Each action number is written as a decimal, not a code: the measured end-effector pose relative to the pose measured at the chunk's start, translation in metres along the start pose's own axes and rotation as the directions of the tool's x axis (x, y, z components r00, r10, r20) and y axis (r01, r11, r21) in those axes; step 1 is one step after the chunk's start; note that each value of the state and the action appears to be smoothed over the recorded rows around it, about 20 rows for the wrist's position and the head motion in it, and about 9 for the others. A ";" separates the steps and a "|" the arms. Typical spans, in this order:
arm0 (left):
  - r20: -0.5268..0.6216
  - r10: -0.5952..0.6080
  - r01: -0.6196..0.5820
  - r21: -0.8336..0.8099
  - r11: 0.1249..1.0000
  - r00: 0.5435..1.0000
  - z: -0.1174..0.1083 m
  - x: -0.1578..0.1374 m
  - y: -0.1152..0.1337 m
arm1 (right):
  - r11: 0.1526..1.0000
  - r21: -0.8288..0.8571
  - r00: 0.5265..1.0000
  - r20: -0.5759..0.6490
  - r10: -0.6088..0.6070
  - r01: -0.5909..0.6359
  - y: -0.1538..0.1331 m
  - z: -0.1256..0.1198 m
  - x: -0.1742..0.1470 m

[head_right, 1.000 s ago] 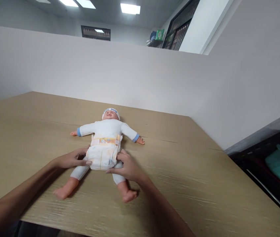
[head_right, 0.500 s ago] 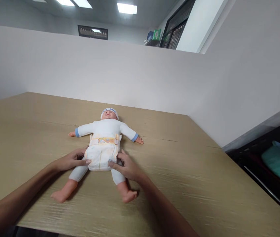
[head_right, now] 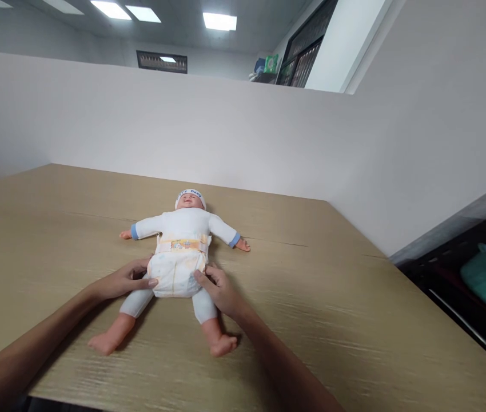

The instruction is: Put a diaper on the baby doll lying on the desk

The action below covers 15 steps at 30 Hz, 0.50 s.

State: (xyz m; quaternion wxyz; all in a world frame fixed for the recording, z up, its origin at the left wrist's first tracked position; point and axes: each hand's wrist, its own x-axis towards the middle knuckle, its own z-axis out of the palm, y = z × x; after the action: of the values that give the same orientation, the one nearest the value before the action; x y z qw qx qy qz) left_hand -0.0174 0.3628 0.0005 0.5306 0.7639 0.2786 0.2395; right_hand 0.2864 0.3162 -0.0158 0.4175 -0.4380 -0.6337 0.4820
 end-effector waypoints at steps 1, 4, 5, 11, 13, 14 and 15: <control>-0.001 -0.008 0.008 -0.027 1.000 1.000 -0.001 -0.001 -0.002 | 1.000 0.018 1.000 0.000 -0.001 0.001 0.000 0.000 0.000; -0.001 -0.037 0.037 -0.099 0.994 0.999 -0.003 -0.002 -0.008 | 1.000 0.020 1.000 0.002 -0.008 0.008 0.001 0.000 -0.001; 0.003 -0.043 0.043 -0.113 0.993 0.999 -0.003 -0.002 -0.009 | 1.000 -0.010 1.000 0.000 -0.015 0.015 0.002 0.000 -0.002; 0.010 -0.046 0.047 -0.133 0.990 0.999 -0.002 -0.001 -0.005 | 0.978 -0.201 0.997 -0.044 -0.060 0.050 0.007 0.001 -0.002; 0.005 -0.029 0.030 -0.126 0.992 1.000 0.000 0.001 -0.003 | 0.982 -0.183 0.998 -0.032 -0.056 0.049 0.008 0.001 -0.002; 0.004 -0.018 0.019 -0.119 0.993 1.000 0.001 0.001 -0.002 | 0.984 -0.172 0.998 -0.022 -0.052 0.047 0.008 0.001 -0.001; 0.005 -0.008 0.009 -0.109 0.994 1.000 0.001 0.002 -0.001 | 0.986 -0.159 0.999 -0.010 -0.046 0.044 0.009 0.001 -0.001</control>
State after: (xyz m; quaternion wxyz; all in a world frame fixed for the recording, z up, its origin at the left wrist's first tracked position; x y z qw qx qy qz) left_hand -0.0151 0.3635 -0.0006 0.5731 0.7331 0.2671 0.2505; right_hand 0.2870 0.3166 -0.0246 0.3962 -0.4587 -0.6770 0.4175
